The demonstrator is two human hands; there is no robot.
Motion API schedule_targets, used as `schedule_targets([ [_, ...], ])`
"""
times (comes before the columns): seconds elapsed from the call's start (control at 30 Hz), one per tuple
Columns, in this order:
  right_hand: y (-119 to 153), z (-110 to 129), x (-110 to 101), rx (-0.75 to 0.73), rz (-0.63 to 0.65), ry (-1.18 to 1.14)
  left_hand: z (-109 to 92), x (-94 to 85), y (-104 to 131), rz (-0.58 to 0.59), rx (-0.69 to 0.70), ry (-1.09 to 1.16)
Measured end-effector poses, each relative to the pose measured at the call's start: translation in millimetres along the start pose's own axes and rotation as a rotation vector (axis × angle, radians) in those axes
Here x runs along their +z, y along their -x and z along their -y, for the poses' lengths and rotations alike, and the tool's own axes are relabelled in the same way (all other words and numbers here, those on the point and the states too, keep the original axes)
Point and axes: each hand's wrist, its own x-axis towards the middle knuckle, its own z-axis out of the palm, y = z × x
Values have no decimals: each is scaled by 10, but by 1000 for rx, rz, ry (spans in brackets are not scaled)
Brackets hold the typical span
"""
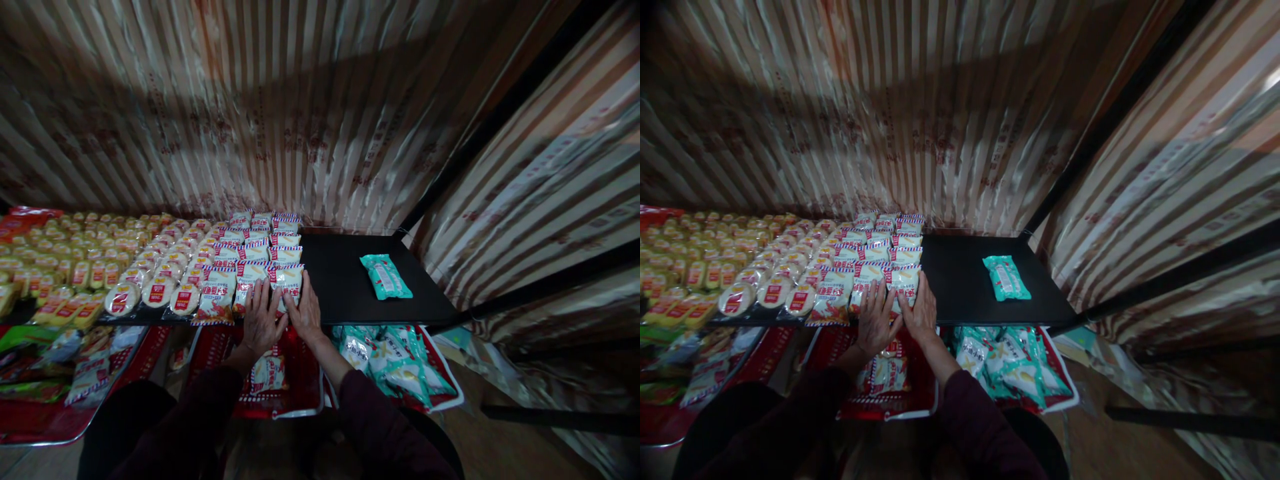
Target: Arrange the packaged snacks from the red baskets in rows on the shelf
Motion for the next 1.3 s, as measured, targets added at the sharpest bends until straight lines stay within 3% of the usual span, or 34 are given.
schedule_targets([
  [0.97,-7,-70,-60,106,-15,-185,-47,20,31,-10,12,54],
  [1.17,-361,-238,-43,273,-80,-376,-69,8,-36,14,33,46],
  [1.3,-751,-446,76,263,-84,-486,-62,16,-70,3,35,51],
])
